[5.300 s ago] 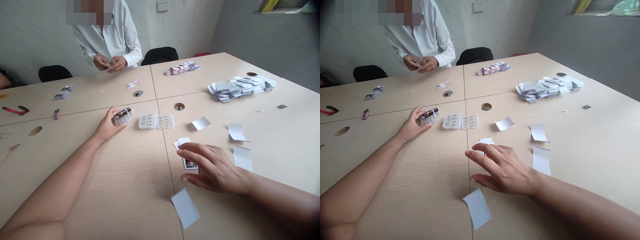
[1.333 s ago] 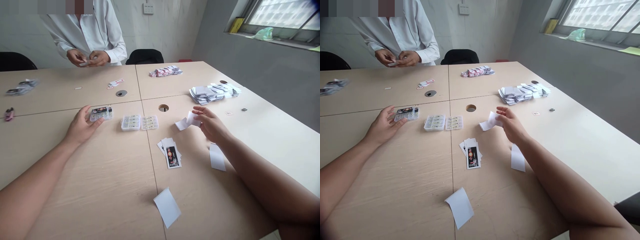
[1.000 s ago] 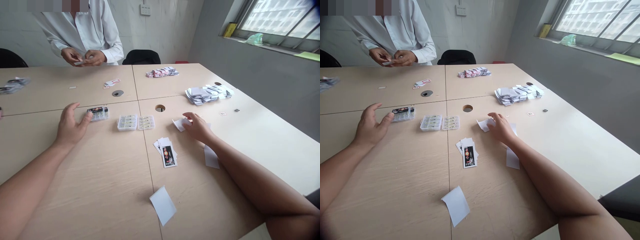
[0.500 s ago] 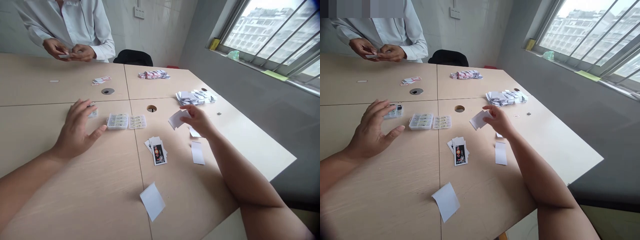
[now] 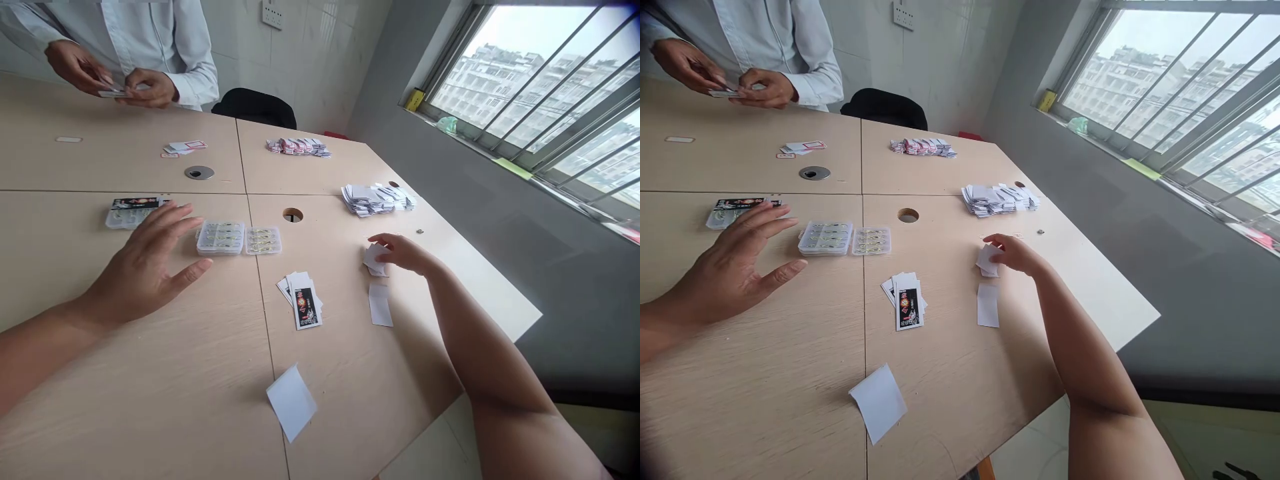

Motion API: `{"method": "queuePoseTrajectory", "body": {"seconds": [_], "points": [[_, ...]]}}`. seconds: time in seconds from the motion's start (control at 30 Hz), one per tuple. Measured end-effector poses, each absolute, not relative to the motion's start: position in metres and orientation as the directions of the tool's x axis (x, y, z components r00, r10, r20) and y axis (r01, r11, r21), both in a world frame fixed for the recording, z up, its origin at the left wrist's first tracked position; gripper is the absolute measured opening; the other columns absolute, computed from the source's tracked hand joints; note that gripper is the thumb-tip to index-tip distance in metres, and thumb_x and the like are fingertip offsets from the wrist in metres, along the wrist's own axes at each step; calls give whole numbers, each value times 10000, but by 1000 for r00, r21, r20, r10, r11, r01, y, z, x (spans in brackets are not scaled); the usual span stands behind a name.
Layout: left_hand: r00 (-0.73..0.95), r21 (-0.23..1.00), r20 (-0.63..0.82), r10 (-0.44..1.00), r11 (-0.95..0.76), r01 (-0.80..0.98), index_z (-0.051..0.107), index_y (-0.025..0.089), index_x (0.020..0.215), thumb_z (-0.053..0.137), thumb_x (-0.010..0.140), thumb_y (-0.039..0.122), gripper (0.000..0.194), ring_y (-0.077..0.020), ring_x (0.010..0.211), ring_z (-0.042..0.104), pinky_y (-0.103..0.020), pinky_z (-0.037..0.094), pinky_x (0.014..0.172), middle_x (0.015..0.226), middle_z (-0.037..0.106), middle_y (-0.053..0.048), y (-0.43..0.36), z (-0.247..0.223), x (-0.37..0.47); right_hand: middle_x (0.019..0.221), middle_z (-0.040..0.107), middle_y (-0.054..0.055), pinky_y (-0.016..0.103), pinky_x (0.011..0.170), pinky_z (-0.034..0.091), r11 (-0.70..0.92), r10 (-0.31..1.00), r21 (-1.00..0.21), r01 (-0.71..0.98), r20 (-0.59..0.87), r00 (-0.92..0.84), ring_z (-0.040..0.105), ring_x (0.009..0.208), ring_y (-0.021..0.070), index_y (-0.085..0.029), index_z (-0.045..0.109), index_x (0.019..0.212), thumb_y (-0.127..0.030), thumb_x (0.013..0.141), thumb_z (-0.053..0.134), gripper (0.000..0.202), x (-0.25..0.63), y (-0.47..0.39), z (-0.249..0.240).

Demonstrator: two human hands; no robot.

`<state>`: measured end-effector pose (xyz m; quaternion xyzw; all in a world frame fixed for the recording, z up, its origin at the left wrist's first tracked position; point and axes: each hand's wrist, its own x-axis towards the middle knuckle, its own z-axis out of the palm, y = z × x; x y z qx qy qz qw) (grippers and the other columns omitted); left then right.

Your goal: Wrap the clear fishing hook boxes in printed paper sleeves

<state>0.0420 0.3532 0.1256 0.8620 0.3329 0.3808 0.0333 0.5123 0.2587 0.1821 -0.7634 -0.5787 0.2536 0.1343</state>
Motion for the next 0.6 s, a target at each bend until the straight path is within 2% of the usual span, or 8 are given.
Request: {"method": "queuePoseTrajectory", "body": {"seconds": [0.1, 0.2, 0.37, 0.43, 0.53, 0.6], "points": [[487, 314, 625, 610, -768, 559, 463, 351, 1449, 594, 899, 507, 587, -282, 1526, 313, -464, 254, 1278, 1599, 413, 57, 354, 124, 41, 1202, 661, 82, 398, 833, 600, -298, 951, -505, 810, -232, 206, 677, 984, 203, -173, 633, 1223, -326, 974, 653, 292, 510, 258, 182], [481, 325, 611, 628, -754, 571, 464, 348, 1446, 582, 891, 528, 595, -276, 1527, 313, -462, 249, 1280, 1590, 425, 58, 355, 124, 39, 1180, 674, 83, 400, 842, 596, -251, 967, -582, 773, -184, 175, 678, 993, 205, -177, 636, 1210, -348, 969, 652, 295, 516, 247, 195], [472, 336, 602, 644, -741, 582, 469, 353, 1437, 571, 878, 545, 600, -274, 1522, 322, -464, 254, 1280, 1573, 443, 67, 357, 124, 39, 1088, 720, 108, 441, 778, 598, -129, 990, -712, 690, -130, 50, 711, 918, 246, -179, 625, 1242, -514, 855, 688, 516, 525, 216, 216], [476, 331, 605, 638, -745, 578, 475, 343, 1428, 576, 875, 539, 595, -277, 1520, 326, -466, 259, 1277, 1575, 442, 64, 358, 124, 40, 1020, 739, 87, 426, 737, 598, -135, 986, -699, 702, -166, 24, 715, 867, 239, -210, 668, 1186, -501, 825, 707, 465, 520, 208, 211], [480, 320, 617, 623, -756, 570, 486, 307, 1416, 580, 885, 519, 579, -276, 1519, 328, -465, 266, 1273, 1580, 443, 38, 358, 123, 40, 905, 741, 50, 360, 637, 584, -171, 970, -619, 766, -242, 21, 692, 766, 199, -259, 719, 1106, -388, 832, 729, 303, 506, 200, 193], [485, 312, 624, 613, -764, 565, 491, 289, 1411, 583, 891, 518, 576, -276, 1518, 330, -469, 266, 1271, 1578, 448, 21, 358, 123, 40, 937, 729, 50, 319, 617, 575, -184, 962, -567, 803, -270, 30, 679, 765, 173, -239, 711, 1115, -351, 862, 723, 277, 497, 196, 180]]}}
